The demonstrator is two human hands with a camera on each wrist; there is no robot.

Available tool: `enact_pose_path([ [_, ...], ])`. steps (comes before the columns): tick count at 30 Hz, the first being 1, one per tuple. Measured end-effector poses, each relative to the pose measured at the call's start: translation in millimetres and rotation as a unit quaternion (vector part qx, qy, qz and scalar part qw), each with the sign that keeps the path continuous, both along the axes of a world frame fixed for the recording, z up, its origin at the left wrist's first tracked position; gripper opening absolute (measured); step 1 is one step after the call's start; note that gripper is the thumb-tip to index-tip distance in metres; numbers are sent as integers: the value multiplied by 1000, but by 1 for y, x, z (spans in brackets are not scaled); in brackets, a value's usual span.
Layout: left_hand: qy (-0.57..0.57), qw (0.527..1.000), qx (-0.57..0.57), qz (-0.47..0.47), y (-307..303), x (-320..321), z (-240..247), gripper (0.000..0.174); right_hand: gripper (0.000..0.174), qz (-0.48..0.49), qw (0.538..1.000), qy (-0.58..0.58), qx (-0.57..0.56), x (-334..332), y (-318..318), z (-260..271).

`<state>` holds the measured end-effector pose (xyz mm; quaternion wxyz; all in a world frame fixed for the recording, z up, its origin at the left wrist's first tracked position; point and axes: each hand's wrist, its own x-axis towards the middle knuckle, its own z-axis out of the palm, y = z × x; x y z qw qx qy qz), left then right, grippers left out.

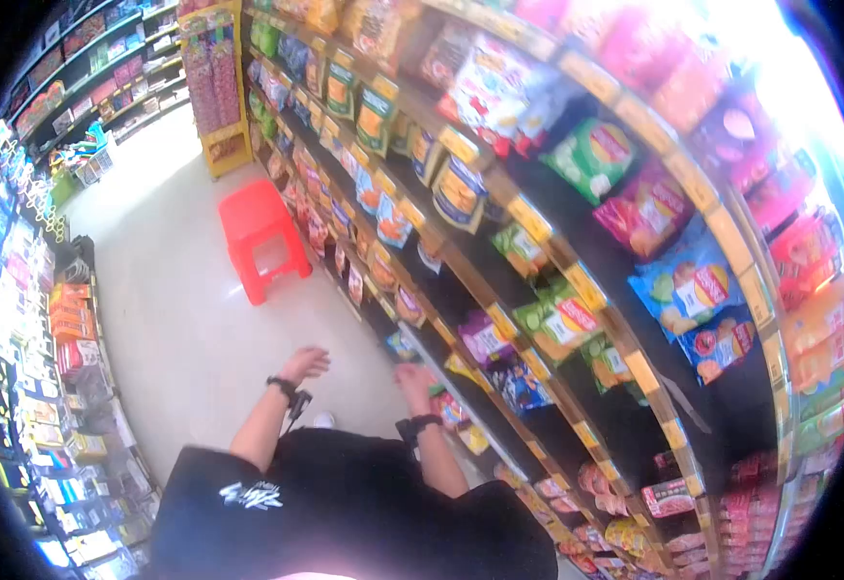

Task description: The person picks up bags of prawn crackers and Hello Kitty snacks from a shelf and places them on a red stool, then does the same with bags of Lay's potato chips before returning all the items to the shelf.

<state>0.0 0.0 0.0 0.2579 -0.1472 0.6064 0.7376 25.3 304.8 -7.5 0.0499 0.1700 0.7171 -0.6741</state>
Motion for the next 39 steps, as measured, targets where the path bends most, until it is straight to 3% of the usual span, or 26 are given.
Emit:
enact_pose_path([
  [2,3,998,13,54,21,-4,-6,32,17,32,999,-2,-12,-6,22,16],
  [3,11,993,-55,104,-114,-24,20,30,17,38,997,16,-65,-38,-115,13],
  [5,5,989,-52,136,-106,-14,42,31,24,98,995,9,-17,-39,-119,19],
  [9,18,979,-58,193,-109,-11,43,31,17,159,987,-5,-8,-67,-148,36],
  [10,22,979,-48,197,-114,-11,32,30,15,172,983,5,-64,-75,-155,35],
  [13,24,980,-53,190,-121,-15,15,23,14,189,982,-9,17,-106,-168,50],
  [15,12,980,-70,188,-127,-23,19,24,14,166,986,-6,5,-132,-176,49],
  [17,19,977,-108,181,-143,-63,39,24,12,145,987,53,-53,-178,-181,36],
  [19,40,978,-109,172,-141,-88,58,25,10,142,985,80,-65,-206,-181,63],
  [21,47,981,-139,129,-143,-125,77,27,11,121,981,150,-11,-241,-171,67],
  [24,130,974,-143,119,-154,-190,91,25,10,46,979,168,-101,-286,-169,123],
  [27,150,968,-165,118,-144,-253,113,22,10,1,975,221,-13,-315,-141,167],
  [30,246,952,-149,110,-130,-283,167,19,11,-1,955,288,-78,-331,-126,196],
  [33,295,943,-144,55,-123,-313,169,18,13,18,957,273,-96,-336,-122,232],
  [37,351,925,-141,36,-116,-359,209,18,14,51,950,299,-74,-347,-134,274],
  [39,386,908,-163,13,-125,-389,224,17,16,56,929,360,-73,-367,-142,279],
])
